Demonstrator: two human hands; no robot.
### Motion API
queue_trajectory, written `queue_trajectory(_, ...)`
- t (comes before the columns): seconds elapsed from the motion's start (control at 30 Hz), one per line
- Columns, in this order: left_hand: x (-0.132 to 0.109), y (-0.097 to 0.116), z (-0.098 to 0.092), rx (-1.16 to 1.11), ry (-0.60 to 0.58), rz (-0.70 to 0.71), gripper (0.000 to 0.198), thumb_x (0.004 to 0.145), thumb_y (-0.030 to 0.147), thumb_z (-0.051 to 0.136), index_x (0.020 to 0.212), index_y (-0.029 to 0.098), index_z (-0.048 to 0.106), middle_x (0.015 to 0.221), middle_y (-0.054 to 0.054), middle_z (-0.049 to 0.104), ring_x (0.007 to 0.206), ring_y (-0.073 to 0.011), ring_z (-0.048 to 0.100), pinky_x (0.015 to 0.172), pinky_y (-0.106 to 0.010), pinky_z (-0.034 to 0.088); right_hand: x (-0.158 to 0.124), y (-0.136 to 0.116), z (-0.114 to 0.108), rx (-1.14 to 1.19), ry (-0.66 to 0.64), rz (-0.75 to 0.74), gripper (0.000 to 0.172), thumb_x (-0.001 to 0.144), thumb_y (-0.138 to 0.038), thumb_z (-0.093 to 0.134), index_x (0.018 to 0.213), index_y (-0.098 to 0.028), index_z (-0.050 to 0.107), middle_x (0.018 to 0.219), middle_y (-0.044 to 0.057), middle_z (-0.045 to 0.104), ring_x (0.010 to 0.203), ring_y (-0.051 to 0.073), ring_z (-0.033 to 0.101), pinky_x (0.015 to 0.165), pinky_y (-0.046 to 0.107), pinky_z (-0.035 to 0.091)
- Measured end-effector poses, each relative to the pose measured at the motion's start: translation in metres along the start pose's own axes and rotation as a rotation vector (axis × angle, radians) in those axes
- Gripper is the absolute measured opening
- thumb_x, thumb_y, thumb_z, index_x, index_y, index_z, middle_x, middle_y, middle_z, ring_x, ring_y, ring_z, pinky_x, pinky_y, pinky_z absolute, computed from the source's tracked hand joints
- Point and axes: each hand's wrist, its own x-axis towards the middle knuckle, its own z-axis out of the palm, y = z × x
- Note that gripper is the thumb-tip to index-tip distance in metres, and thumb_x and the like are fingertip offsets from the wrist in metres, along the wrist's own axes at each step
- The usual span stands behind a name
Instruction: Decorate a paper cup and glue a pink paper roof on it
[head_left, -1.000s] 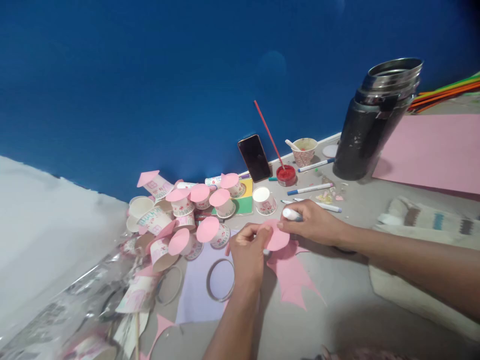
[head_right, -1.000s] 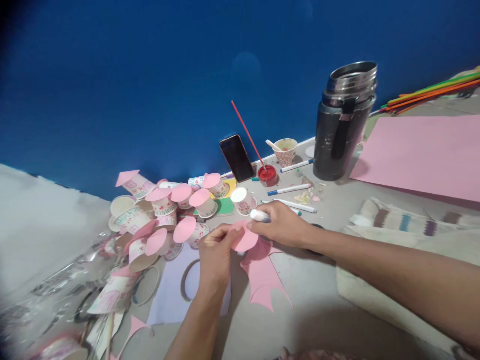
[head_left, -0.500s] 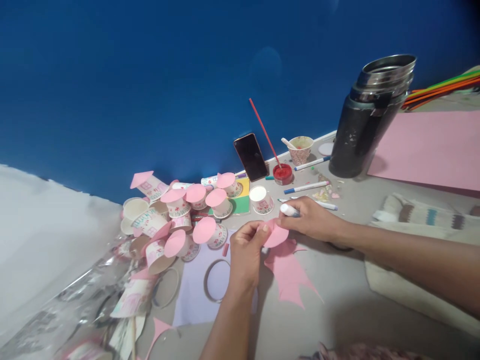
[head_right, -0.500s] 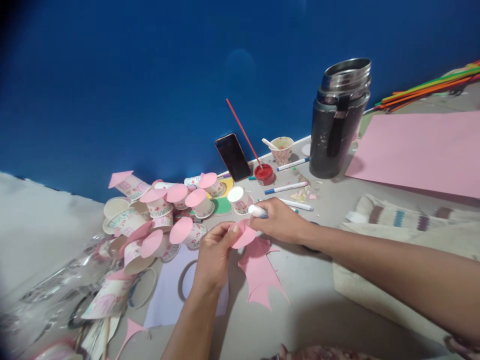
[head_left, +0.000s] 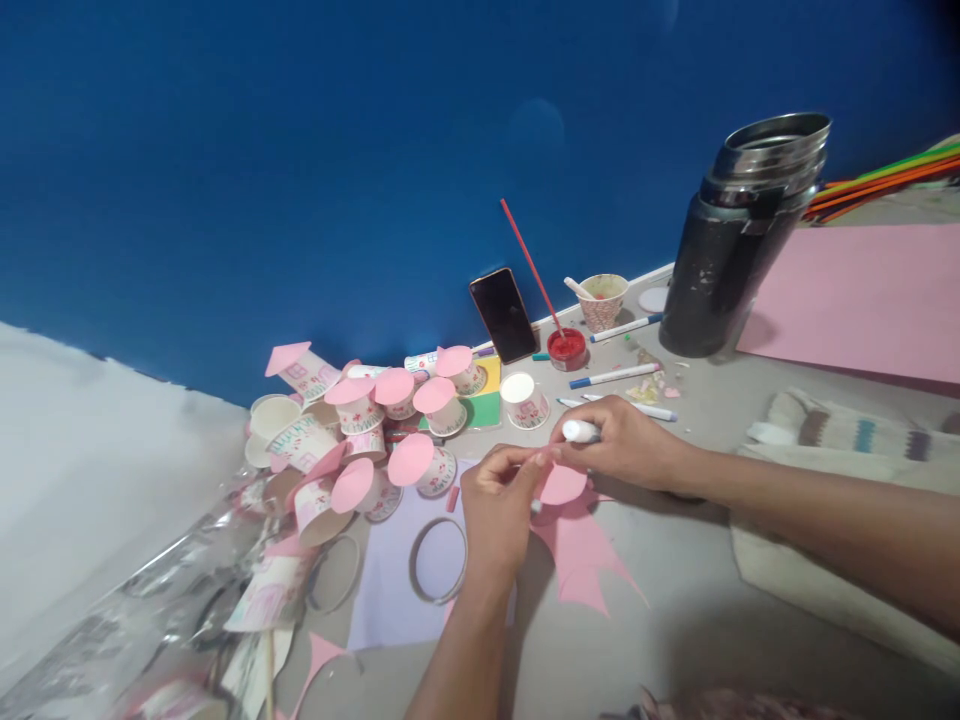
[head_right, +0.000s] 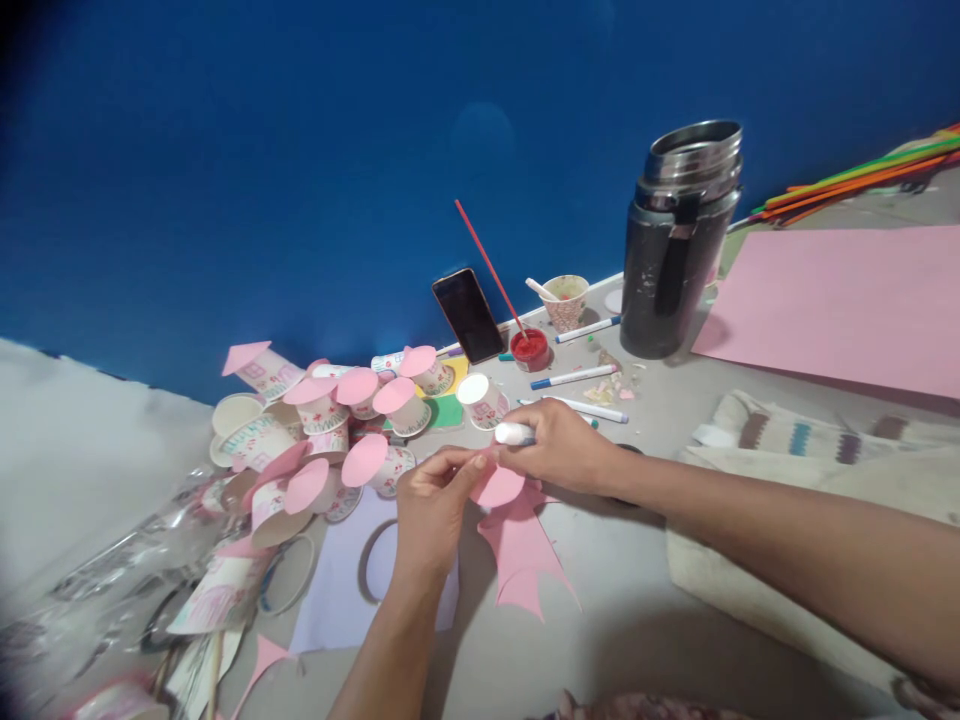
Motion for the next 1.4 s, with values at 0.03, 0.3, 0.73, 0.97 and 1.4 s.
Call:
queue_trajectory(0.03,-0.001,0.000,0.000,0.014,0.013,0.022,0.016,0.075,0.033,0.080,0.074,0.018,0.079,0.076,-0.003,0.074,0.071,-0.0170,0.063,0.068,-0.028,0.049,-0.001,0.002,0.001,-0.003,0.025,-0.044,0.013,0.083,-0.027,0.068,0.075,-0.018,0.073,0.064,-0.002,0.066,0.062,0.015,0.059,0.057,0.026,0.042)
queue_trajectory(0.3,-0.005,0.003,0.001,0.124,0.076,0.339,0.007,0.081,0.022,0.074,0.076,0.023,0.079,0.083,-0.003,0.076,0.085,-0.0193,0.070,0.080,-0.030,0.053,-0.002,0.016,0.007,-0.121,0.188,-0.506,0.009,0.085,-0.014,0.068,0.085,-0.019,0.076,0.070,-0.001,0.074,0.060,0.012,0.063,0.059,0.023,0.044)
queue_trajectory(0.73,-0.006,0.007,0.002,0.135,0.062,0.180,0.010,0.080,0.026,0.074,0.071,0.021,0.076,0.077,-0.003,0.075,0.080,-0.0200,0.067,0.078,-0.030,0.050,-0.002,0.008,0.003,-0.172,0.053,-0.157,0.010,0.081,-0.021,0.064,0.078,-0.021,0.074,0.071,-0.001,0.073,0.067,0.017,0.064,0.063,0.027,0.042)
queue_trajectory(0.97,0.004,-0.005,-0.003,-0.046,0.126,-0.071,0.018,0.076,0.034,0.076,0.074,0.016,0.076,0.069,-0.003,0.071,0.066,-0.0153,0.058,0.065,-0.028,0.047,0.007,0.005,-0.009,0.159,0.032,0.180,0.029,0.083,-0.049,0.070,0.077,-0.020,0.070,0.057,-0.006,0.051,0.055,0.013,0.044,0.052,0.027,0.031)
queue_trajectory(1.4,0.000,-0.004,0.003,0.120,0.145,0.090,0.024,0.076,0.016,0.073,0.096,0.023,0.083,0.097,-0.007,0.082,0.090,-0.0248,0.074,0.083,-0.035,0.056,0.000,0.019,0.003,-0.485,0.148,-0.369,0.021,0.092,-0.031,0.061,0.074,-0.022,0.069,0.069,0.004,0.072,0.065,0.019,0.060,0.065,0.032,0.036)
